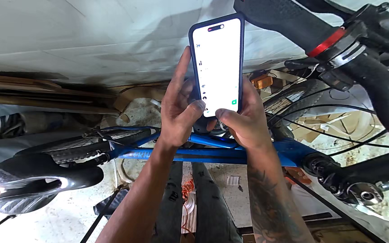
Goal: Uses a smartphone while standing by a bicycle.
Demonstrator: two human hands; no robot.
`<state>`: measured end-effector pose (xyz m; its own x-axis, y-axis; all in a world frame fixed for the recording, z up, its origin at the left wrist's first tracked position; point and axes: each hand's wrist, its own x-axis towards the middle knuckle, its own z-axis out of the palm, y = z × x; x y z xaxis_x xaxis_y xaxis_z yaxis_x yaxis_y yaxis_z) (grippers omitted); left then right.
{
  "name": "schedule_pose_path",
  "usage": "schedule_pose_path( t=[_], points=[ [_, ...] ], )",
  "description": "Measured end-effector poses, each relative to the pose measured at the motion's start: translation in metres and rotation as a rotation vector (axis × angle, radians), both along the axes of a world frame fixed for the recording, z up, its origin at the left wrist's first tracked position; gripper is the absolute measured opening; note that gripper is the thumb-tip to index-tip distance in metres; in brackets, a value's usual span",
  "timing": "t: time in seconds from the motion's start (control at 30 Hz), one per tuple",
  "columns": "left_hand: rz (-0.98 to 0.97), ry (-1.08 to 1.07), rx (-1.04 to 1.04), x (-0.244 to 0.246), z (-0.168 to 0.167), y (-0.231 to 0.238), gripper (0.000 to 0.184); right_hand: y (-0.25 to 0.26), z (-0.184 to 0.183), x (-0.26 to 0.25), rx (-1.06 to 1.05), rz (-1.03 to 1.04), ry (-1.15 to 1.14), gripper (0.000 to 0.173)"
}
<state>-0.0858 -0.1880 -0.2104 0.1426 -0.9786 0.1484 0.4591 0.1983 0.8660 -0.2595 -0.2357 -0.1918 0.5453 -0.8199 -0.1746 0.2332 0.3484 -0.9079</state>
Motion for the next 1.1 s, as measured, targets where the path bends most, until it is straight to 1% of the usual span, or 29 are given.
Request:
schedule_pose_path(
  t=[0.17,0.33,0.6,0.73,0.87,1.0,1.1],
  points=[
    [0.014,-0.03,0.011,-0.0006,-0.0006,0.0005,0.088,0.0002,0.0005,0.0012,-0.01,-0.022,0.08,0.075],
    [0.012,-0.018,0.015,-0.0005,-0.0008,0.0009,0.087,0.0002,0.0019,0.0013,0.0,-0.015,0.054,0.071],
    [0.005,-0.03,0.019,0.0032,-0.0015,-0.0004,0.085,0.0011,0.0026,0.002,0.018,0.016,0.048,0.081],
    [0.005,-0.024,0.013,0.0038,-0.0025,-0.0009,0.085,0.001,0.002,0.0019,0.016,0.019,0.039,0.079],
    [-0.004,-0.006,0.014,0.0031,-0.0024,-0.0004,0.088,-0.0001,-0.0016,0.0002,0.002,0.021,0.018,0.079],
    [-0.005,-0.02,0.025,0.0032,-0.0009,0.0005,0.096,0.0001,-0.0022,0.0001,0.012,0.008,0.019,0.074],
    [-0.008,-0.034,0.029,0.0039,-0.0004,0.0014,0.096,-0.0003,-0.0031,0.0001,0.003,0.016,0.007,0.071]
  ],
)
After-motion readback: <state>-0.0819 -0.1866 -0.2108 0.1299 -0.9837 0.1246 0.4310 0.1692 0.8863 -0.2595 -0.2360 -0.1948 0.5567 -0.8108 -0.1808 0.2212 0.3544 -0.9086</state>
